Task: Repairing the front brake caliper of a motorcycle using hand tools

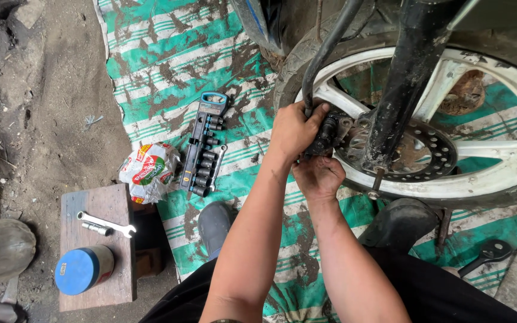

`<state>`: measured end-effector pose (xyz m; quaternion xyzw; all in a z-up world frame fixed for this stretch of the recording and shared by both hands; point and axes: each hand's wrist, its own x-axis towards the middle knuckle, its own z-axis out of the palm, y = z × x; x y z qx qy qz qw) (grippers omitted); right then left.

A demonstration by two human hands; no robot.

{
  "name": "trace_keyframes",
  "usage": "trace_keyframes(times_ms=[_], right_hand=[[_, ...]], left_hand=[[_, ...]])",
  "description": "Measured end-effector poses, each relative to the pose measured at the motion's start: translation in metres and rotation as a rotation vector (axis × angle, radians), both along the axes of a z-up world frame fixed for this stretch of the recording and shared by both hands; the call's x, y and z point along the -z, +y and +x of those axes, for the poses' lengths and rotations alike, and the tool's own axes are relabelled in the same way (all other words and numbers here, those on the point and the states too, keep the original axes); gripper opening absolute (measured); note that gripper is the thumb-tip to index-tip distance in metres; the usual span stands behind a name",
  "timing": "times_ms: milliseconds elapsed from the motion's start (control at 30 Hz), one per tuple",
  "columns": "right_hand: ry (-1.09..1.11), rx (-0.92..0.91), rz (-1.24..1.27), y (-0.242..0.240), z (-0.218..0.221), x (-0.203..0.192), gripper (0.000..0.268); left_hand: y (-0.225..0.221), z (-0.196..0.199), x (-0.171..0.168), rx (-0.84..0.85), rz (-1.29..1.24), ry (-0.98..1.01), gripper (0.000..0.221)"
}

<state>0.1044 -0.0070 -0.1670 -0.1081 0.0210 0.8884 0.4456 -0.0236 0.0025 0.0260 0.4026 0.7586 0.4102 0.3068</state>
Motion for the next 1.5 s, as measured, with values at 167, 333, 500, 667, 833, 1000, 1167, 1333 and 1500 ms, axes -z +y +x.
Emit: trace_keyframes(times_ms=[167,333,500,667,833,1000,1167,1333,1500], right_hand=[[0.011,0.006,-0.028,0.014,0.001,0.023,0.043],[0.030,0.062,-0.096,0.017,0.003,0.020,0.051],[-0.009,0.127,-0.140,0.013,0.003,0.005,0.042],[-0.075,0.199,-0.172,0.014,0.004,0.031,0.032],[-0.110,0.281,-0.246,0.007,0.003,0.010,0.020],[-0.060,0.275,-0.295,0.008,0.003,-0.019,0.019],[-0.028,0.229,-0.352,0.006,0.009,0.003,0.017],[0.031,0.180,-0.326,0.007,0.013,0.016,0.014],[0.034,0.152,-0.286,-0.002,0.013,-0.023,0.022]], left_hand=[[0.001,0.009,0.012,-0.056,-0.068,-0.010,0.036],[-0.007,0.012,0.012,-0.131,0.023,-0.157,0.038],[0.000,0.006,0.027,-0.148,0.020,-0.205,0.039],[0.001,0.012,0.010,-0.148,0.020,-0.227,0.039],[0.002,0.017,0.022,-0.159,0.133,-0.301,0.027],[0.000,0.018,0.035,-0.131,0.277,-0.348,0.031],[0.002,0.023,0.033,-0.151,0.245,-0.333,0.031],[0.011,0.021,0.046,-0.145,0.296,-0.424,0.032],[0.008,0.017,0.050,-0.140,0.120,-0.440,0.050]])
